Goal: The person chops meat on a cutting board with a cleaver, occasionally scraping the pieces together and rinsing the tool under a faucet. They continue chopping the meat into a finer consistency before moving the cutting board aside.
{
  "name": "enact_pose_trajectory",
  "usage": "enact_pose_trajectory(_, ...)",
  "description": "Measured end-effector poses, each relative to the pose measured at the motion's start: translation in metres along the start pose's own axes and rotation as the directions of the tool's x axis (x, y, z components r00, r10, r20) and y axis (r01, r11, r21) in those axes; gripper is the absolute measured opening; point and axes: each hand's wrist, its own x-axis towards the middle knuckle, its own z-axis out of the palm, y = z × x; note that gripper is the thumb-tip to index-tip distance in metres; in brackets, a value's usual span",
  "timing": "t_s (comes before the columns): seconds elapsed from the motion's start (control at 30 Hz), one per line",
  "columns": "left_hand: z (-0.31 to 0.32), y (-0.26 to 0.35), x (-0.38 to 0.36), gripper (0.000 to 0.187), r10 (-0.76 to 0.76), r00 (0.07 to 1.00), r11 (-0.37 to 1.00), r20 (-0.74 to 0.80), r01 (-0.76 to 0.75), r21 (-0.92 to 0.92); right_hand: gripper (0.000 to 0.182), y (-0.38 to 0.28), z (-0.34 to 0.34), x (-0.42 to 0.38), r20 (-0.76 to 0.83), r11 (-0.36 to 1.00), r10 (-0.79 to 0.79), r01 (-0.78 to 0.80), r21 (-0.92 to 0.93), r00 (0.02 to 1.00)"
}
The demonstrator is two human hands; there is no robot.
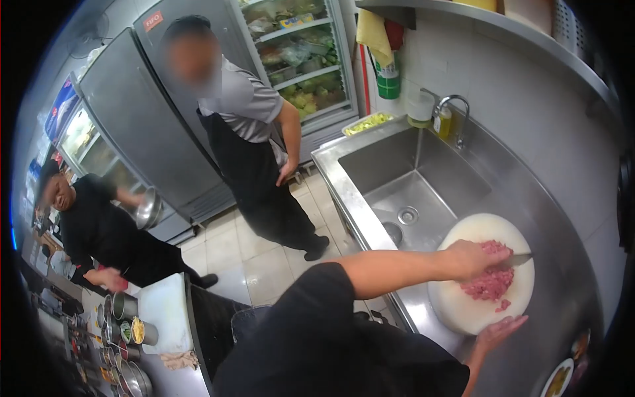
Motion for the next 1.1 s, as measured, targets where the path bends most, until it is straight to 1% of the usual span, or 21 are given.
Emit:
enact_pose_trajectory(0.03, 0.000, 0.005, -0.005, 0.062, -0.004, 0.999, 1.000, -0.041, 0.003, -0.028, 0.065, 0.001, -0.002, 0.000, 0.009, 0.997, 0.011, -0.010, -0.077, 1.000)
enact_pose_trajectory(0.1, 0.048, -0.013, 0.002, 0.057, 0.072, 0.997, 0.996, 0.018, -0.073, 0.053, 0.064, 0.020, -0.005, -0.005, -0.059, 0.999, -0.041, 0.042, 0.011, 0.997)
enact_pose_trajectory(0.13, 0.052, -0.022, 0.008, 0.055, 0.083, 0.996, 0.996, 0.005, -0.083, -0.033, 0.063, 0.015, 0.018, -0.003, -0.123, 0.994, -0.057, 0.068, 0.088, 0.991)
enact_pose_trajectory(0.17, 0.056, -0.031, 0.015, 0.053, 0.095, 0.995, 0.988, -0.007, -0.095, -0.121, 0.071, 0.010, 0.020, -0.003, -0.097, 0.971, 0.049, -0.025, 0.236, 0.994)
enact_pose_trajectory(0.2, 0.054, -0.035, 0.018, 0.051, 0.106, 0.994, 0.973, -0.020, -0.107, -0.206, 0.074, 0.015, 0.024, -0.003, -0.019, 0.894, 0.068, -0.052, 0.445, 0.998)
enact_pose_trajectory(0.23, 0.051, -0.040, 0.030, 0.050, 0.165, 0.980, 0.868, -0.111, -0.198, -0.455, 0.077, 0.023, 0.035, 0.001, 0.050, 0.785, 0.078, -0.093, 0.612, 0.996)
enact_pose_trajectory(0.27, 0.048, -0.043, 0.026, 0.052, 0.113, 0.992, 0.890, -0.050, -0.124, -0.439, 0.078, 0.026, 0.031, 0.000, 0.048, 0.807, 0.081, -0.094, 0.583, 0.996)
enact_pose_trajectory(0.33, 0.042, -0.053, 0.022, 0.057, 0.007, 0.997, 0.922, 0.073, 0.021, -0.386, 0.079, -0.004, 0.023, 0.001, -0.003, 0.963, 0.014, -0.013, 0.269, 1.000)
enact_pose_trajectory(0.37, 0.045, -0.045, 0.024, 0.064, -0.039, 0.986, 0.988, 0.165, 0.063, -0.143, 0.080, -0.006, -0.001, -0.011, -0.045, 0.998, -0.002, 0.004, 0.059, 0.999)
enact_pose_trajectory(0.4, 0.051, -0.033, 0.023, 0.071, -0.085, 0.963, 0.992, 0.255, 0.057, 0.113, 0.079, -0.021, -0.005, -0.011, -0.010, 0.994, 0.038, -0.037, 0.107, 0.999)
enact_pose_trajectory(0.43, 0.017, -0.008, 0.013, 0.076, -0.143, 0.957, 0.963, 0.254, 0.075, 0.260, 0.079, -0.031, -0.007, -0.007, -0.006, 0.998, 0.023, -0.022, 0.057, 1.000)
enact_pose_trajectory(0.47, -0.003, 0.003, 0.000, 0.080, -0.081, 0.973, 0.971, 0.215, 0.028, 0.236, 0.080, -0.034, -0.009, -0.009, 0.011, 1.000, 0.008, -0.008, 0.020, 1.000)
enact_pose_trajectory(0.57, -0.020, 0.023, -0.005, 0.082, -0.314, 0.927, 0.933, 0.204, 0.262, 0.246, 0.080, -0.058, -0.014, -0.003, 0.014, 1.000, 0.024, -0.024, -0.020, 1.000)
enact_pose_trajectory(0.67, 0.004, -0.004, 0.012, 0.081, -0.299, 0.913, 0.918, 0.276, 0.196, 0.346, 0.081, -0.058, -0.016, -0.005, 0.030, 0.998, 0.030, -0.028, -0.050, 0.999)
enact_pose_trajectory(0.7, -0.007, 0.000, 0.012, 0.066, -0.237, 0.944, 0.926, 0.229, 0.148, 0.348, 0.080, -0.055, -0.017, -0.005, 0.030, 0.999, 0.030, -0.029, -0.034, 0.999)
enact_pose_trajectory(0.73, -0.020, 0.005, 0.007, 0.067, -0.206, 0.955, 0.944, 0.212, 0.137, 0.299, 0.080, -0.054, -0.016, -0.006, 0.021, 0.999, 0.025, -0.024, -0.039, 0.999)
enact_pose_trajectory(0.8, -0.018, 0.009, -0.003, 0.067, -0.255, 0.965, 0.950, 0.063, 0.238, 0.202, 0.079, -0.052, -0.014, -0.006, 0.012, 0.999, -0.003, 0.004, -0.038, 1.000)
enact_pose_trajectory(0.9, 0.011, -0.007, 0.005, 0.067, -0.278, 0.939, 0.893, 0.204, 0.175, 0.414, 0.079, -0.055, -0.015, -0.006, 0.018, 0.999, 0.009, -0.009, -0.037, 1.000)
enact_pose_trajectory(1.0, -0.024, 0.003, 0.000, 0.071, -0.282, 0.945, 0.918, 0.165, 0.216, 0.331, 0.078, -0.054, -0.018, -0.007, 0.011, 0.998, 0.006, -0.005, -0.055, 1.000)
enact_pose_trajectory(1.03, -0.027, 0.001, -0.010, 0.072, -0.247, 0.965, 0.956, 0.089, 0.228, 0.183, 0.077, -0.054, -0.016, -0.005, 0.010, 0.999, -0.004, 0.004, -0.053, 1.000)
enact_pose_trajectory(1.1, -0.005, -0.010, -0.007, 0.070, -0.291, 0.942, 0.916, 0.166, 0.225, 0.334, 0.077, -0.055, -0.014, -0.003, -0.002, 0.999, -0.002, 0.002, -0.045, 1.000)
